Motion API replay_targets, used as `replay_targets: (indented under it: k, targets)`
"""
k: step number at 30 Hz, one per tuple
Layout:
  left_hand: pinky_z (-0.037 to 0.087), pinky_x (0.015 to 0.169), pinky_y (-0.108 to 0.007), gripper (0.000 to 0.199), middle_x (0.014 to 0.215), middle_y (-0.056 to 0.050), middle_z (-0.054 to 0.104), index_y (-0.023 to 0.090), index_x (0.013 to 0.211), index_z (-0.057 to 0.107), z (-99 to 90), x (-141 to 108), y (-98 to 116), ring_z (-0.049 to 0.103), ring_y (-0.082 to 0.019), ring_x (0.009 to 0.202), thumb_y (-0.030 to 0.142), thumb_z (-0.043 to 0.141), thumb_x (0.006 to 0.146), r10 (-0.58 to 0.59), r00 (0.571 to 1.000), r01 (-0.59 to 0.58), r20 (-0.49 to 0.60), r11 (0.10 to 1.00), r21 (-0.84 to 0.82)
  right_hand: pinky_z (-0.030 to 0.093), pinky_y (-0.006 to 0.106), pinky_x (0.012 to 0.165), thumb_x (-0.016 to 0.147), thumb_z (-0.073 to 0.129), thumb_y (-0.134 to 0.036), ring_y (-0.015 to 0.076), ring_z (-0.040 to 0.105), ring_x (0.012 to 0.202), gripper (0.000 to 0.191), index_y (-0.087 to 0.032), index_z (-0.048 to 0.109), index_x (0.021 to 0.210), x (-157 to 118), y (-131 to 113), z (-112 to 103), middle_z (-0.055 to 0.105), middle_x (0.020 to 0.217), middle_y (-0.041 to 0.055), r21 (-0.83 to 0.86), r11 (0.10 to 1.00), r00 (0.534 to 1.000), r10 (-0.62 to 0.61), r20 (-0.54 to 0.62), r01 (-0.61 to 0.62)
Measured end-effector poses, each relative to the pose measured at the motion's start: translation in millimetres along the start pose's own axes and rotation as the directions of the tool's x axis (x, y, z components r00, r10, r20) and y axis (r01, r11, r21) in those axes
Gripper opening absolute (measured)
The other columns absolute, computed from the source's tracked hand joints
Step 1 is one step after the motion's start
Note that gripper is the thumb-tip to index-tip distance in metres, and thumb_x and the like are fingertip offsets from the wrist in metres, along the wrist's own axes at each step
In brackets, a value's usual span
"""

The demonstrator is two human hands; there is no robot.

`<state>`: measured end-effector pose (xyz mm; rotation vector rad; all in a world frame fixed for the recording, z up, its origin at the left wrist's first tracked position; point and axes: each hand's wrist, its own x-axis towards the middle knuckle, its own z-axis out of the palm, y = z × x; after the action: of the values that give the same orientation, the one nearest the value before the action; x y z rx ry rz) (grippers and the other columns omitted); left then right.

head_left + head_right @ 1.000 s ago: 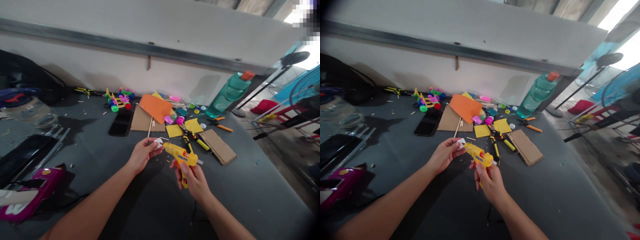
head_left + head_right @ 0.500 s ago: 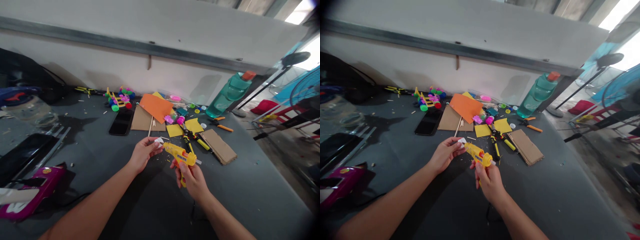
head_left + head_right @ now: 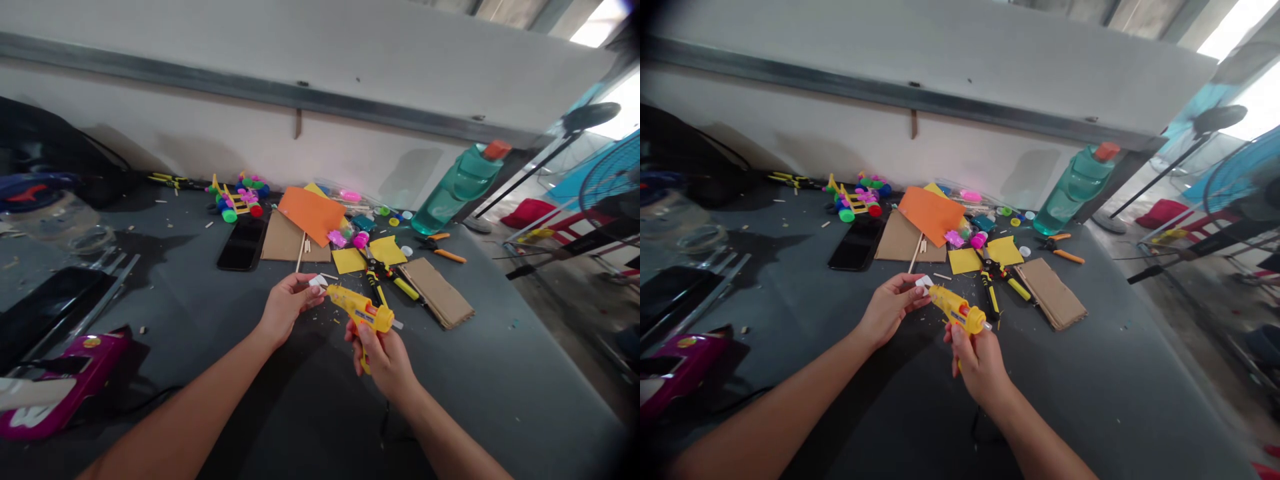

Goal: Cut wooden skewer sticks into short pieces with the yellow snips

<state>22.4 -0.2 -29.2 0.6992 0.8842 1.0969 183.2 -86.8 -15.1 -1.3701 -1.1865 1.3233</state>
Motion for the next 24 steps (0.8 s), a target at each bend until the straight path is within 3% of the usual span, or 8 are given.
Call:
replay_targets:
  k: [24]
  targets:
    - [0.054,0.074,-0.026,0.029,0.077,-0.004,0.069,0.014,0.091,0.060,-1.0,0.8,-1.7,0.066,-0.013,0.073,0.018,0.074,0.065,0.020,1.000,-0.020,0.002,0.998,0.057,0.041,0.019,0.032,0.082,0.045,-0.055,0.0059,0.043,0.037,0.039,-0.016,0.051,0.082,0.8,2.5,-0.5,0.050,0.065,-0.0015,0.037,0.999,0.999,0.022,-0.024,-0.021]
